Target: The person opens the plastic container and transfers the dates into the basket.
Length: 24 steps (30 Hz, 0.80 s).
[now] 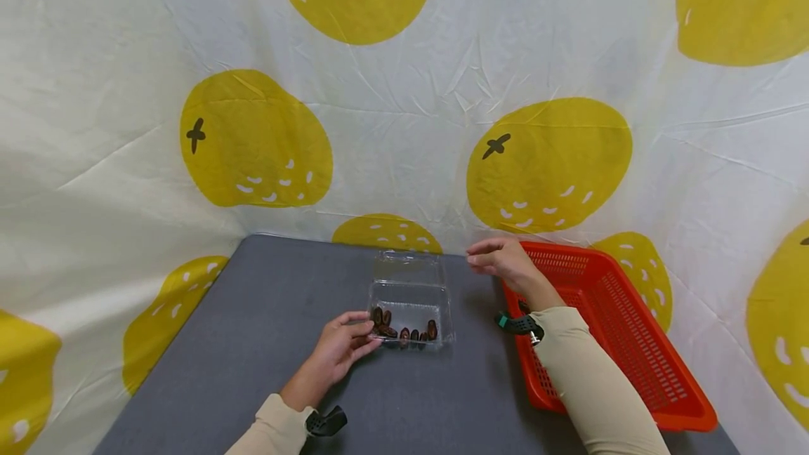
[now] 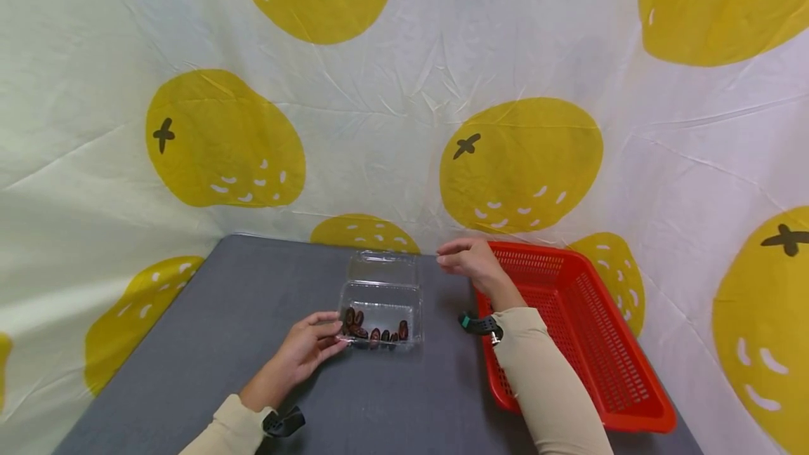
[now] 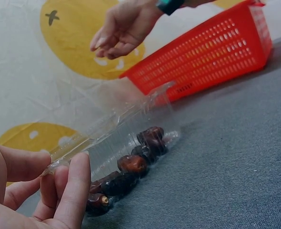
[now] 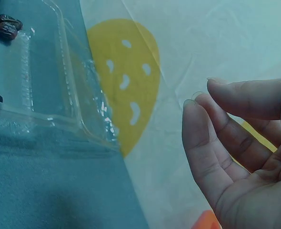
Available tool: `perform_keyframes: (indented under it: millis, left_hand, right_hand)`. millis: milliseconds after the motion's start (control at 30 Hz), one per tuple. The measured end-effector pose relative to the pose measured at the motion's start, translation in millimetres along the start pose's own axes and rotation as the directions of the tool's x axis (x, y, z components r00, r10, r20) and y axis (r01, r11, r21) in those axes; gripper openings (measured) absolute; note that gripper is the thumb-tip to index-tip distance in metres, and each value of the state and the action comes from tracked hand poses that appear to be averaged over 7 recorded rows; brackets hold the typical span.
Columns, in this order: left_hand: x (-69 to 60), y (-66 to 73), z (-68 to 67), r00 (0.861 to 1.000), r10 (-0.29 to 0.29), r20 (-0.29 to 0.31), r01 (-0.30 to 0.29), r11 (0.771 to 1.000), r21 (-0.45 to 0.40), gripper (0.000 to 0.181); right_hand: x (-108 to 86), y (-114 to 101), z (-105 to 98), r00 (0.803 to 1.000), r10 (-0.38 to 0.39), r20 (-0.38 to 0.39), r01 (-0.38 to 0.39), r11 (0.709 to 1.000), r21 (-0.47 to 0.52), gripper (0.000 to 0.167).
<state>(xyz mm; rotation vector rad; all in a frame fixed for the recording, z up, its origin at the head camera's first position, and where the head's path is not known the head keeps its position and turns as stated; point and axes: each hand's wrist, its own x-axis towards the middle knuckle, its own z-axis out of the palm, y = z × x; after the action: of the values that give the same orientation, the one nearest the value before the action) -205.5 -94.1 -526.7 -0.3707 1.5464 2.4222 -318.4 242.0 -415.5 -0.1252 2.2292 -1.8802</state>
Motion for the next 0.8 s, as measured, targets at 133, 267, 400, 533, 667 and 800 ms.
perform_keyframes:
  millis: [133, 267, 400, 533, 667, 800]
  left_hand:
    - [-0.8, 0.4, 0.5, 1.000, 0.001, 0.000, -0.001, 1.000, 0.002, 0.042]
    - [-2.0, 1.3, 0.7, 1.000, 0.002, 0.000, -0.002, 1.000, 0.006, 0.041]
    - [-2.9, 2.2, 1.0, 1.000, 0.007, 0.003, -0.007, 1.000, 0.005, 0.042]
    - [-3.1, 3.0, 1.3, 1.000, 0.008, 0.005, -0.008, 1.000, 0.007, 0.042]
    - [-2.4, 2.3, 1.0, 1.000, -0.002, 0.011, 0.002, 1.000, 0.006, 0.044]
    - [-1.6, 1.4, 0.7, 1.000, -0.002, 0.019, 0.002, 1.000, 0.009, 0.045]
  right_hand:
    - [1.6, 2, 7, 1.000, 0.007, 0.005, -0.006, 1.000, -0.019, 0.032]
    - [2.8, 3, 14, 1.000, 0.002, 0.023, -0.002, 1.000, -0.014, 0.039]
    - [3.6, 3, 22, 0.999, -0.007, 0.043, 0.008, 1.000, -0.019, 0.033]
    - [5.2, 3, 30, 0.998, -0.012, 0.064, 0.016, 0.998, -0.056, 0.027]
    - [5.9, 6, 41, 0.997, -0.010, 0.074, 0.016, 0.997, -0.079, 0.026]
    - [5.8, 10, 51, 0.995, -0.011, 0.100, 0.019, 0.997, -0.078, 0.026]
